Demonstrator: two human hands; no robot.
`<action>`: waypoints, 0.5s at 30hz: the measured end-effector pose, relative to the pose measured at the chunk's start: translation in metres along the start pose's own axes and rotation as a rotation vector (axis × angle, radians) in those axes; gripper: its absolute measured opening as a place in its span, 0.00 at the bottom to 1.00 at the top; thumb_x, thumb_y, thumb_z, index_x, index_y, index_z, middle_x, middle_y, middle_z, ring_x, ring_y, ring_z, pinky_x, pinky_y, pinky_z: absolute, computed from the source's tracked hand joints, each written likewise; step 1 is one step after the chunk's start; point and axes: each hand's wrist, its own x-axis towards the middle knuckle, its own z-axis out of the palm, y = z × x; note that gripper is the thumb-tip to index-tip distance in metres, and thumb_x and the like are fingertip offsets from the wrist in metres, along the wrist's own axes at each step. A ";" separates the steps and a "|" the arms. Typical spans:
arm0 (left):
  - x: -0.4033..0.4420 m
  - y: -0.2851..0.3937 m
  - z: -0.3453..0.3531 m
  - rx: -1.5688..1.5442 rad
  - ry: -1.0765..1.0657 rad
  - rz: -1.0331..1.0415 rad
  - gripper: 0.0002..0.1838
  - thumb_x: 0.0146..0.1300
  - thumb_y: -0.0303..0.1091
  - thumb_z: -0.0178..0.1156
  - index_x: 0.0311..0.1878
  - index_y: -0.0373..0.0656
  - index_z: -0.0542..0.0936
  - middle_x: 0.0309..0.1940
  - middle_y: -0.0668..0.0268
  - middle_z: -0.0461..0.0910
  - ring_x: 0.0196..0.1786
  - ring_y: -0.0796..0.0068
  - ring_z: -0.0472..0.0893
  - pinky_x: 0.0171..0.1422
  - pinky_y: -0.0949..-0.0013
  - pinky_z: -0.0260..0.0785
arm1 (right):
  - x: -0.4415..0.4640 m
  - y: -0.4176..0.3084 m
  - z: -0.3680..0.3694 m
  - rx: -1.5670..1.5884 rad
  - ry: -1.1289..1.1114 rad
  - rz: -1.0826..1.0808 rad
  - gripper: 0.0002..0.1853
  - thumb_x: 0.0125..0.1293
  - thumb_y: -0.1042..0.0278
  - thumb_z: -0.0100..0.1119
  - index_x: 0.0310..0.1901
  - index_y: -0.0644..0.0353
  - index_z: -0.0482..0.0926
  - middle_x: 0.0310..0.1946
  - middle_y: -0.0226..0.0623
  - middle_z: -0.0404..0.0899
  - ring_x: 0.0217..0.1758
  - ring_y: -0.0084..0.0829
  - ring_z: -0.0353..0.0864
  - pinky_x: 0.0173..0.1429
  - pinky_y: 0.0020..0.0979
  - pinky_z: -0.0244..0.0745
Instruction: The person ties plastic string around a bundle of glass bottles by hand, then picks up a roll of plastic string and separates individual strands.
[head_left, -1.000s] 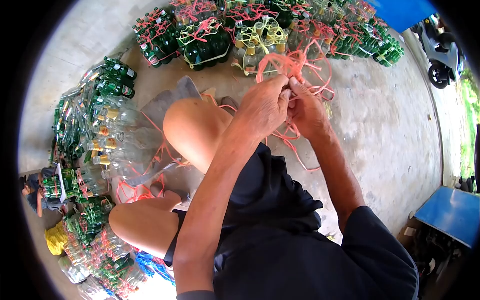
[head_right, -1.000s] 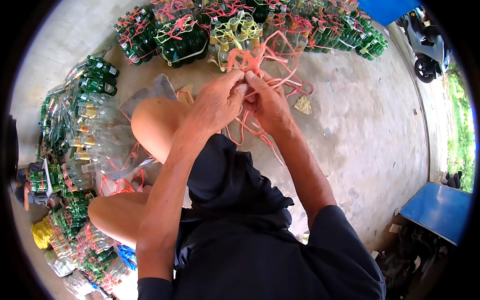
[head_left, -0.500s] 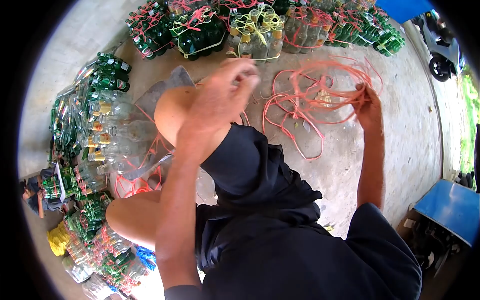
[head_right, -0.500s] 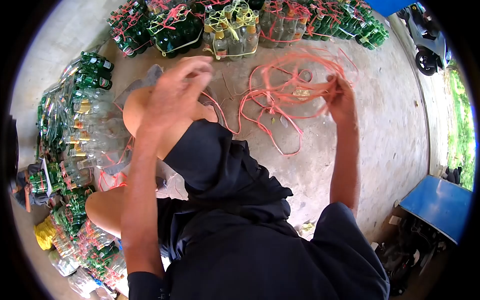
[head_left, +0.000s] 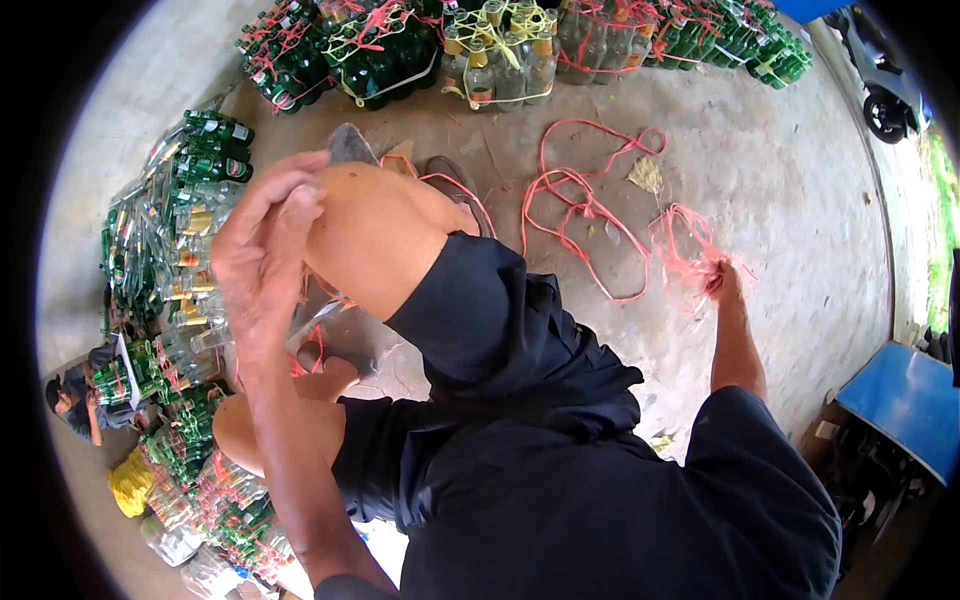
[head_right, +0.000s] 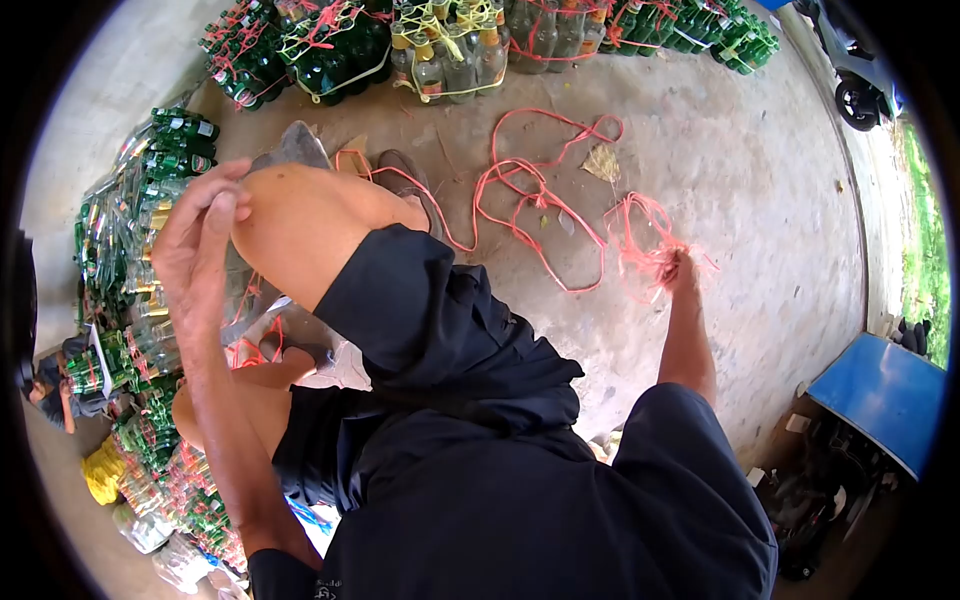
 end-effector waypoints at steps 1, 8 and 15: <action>-0.004 0.000 -0.006 0.010 0.007 -0.019 0.10 0.75 0.31 0.58 0.49 0.34 0.83 0.56 0.57 0.83 0.49 0.77 0.80 0.56 0.71 0.74 | -0.007 0.009 0.000 -0.023 0.120 0.051 0.13 0.74 0.61 0.52 0.29 0.51 0.77 0.16 0.21 0.69 0.15 0.20 0.65 0.20 0.26 0.61; -0.031 -0.005 -0.020 0.107 0.045 -0.060 0.07 0.74 0.27 0.59 0.48 0.33 0.82 0.54 0.58 0.83 0.49 0.75 0.80 0.54 0.70 0.76 | -0.070 0.082 -0.047 -0.594 0.574 0.339 0.27 0.57 0.45 0.74 0.50 0.54 0.81 0.32 0.41 0.77 0.22 0.37 0.75 0.26 0.40 0.74; -0.063 -0.023 -0.046 0.206 -0.060 -0.174 0.10 0.75 0.33 0.59 0.50 0.36 0.82 0.59 0.58 0.81 0.51 0.74 0.80 0.56 0.69 0.74 | -0.102 0.117 -0.038 -1.820 0.148 0.299 0.24 0.58 0.58 0.71 0.55 0.57 0.82 0.55 0.46 0.85 0.53 0.53 0.87 0.47 0.51 0.85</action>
